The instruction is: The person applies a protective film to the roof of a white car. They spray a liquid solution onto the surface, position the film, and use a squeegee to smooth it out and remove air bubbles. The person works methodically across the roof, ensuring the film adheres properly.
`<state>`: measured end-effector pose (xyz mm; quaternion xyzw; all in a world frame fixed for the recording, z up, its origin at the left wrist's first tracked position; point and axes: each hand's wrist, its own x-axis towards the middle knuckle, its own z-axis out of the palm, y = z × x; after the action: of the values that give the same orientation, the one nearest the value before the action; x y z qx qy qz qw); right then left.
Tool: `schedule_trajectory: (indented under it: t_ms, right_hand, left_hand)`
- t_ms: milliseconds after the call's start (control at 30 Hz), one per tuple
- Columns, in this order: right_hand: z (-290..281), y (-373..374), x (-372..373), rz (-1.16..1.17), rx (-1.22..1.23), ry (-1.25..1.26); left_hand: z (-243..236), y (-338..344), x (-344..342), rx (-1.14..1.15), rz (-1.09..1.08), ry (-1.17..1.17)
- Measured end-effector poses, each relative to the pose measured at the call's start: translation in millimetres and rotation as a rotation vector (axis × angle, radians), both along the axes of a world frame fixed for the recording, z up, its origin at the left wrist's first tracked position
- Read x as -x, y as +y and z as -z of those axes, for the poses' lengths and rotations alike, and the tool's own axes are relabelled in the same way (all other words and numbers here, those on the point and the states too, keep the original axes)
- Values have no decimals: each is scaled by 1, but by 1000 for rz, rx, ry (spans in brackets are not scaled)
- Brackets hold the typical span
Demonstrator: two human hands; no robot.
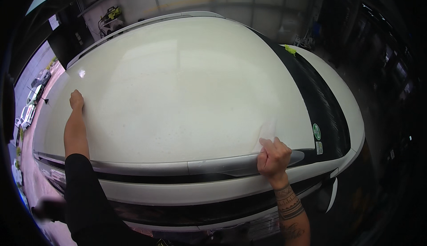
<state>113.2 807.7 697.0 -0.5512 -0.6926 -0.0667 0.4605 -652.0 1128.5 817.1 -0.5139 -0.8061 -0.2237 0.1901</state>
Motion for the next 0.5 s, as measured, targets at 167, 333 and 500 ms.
schedule_trajectory:
  t_ms: [167,333,500]
  right_hand:
    - [-13,-8,-7,48,17,-42]
    - [-4,3,-12,-5,36,-29]
    - [-2,-1,-16,-1,-3,-27]
  left_hand:
    - [42,47,-335,116,328,247]
    - [73,3,-568,97,903,112]
    - [40,17,-391,145,527,135]
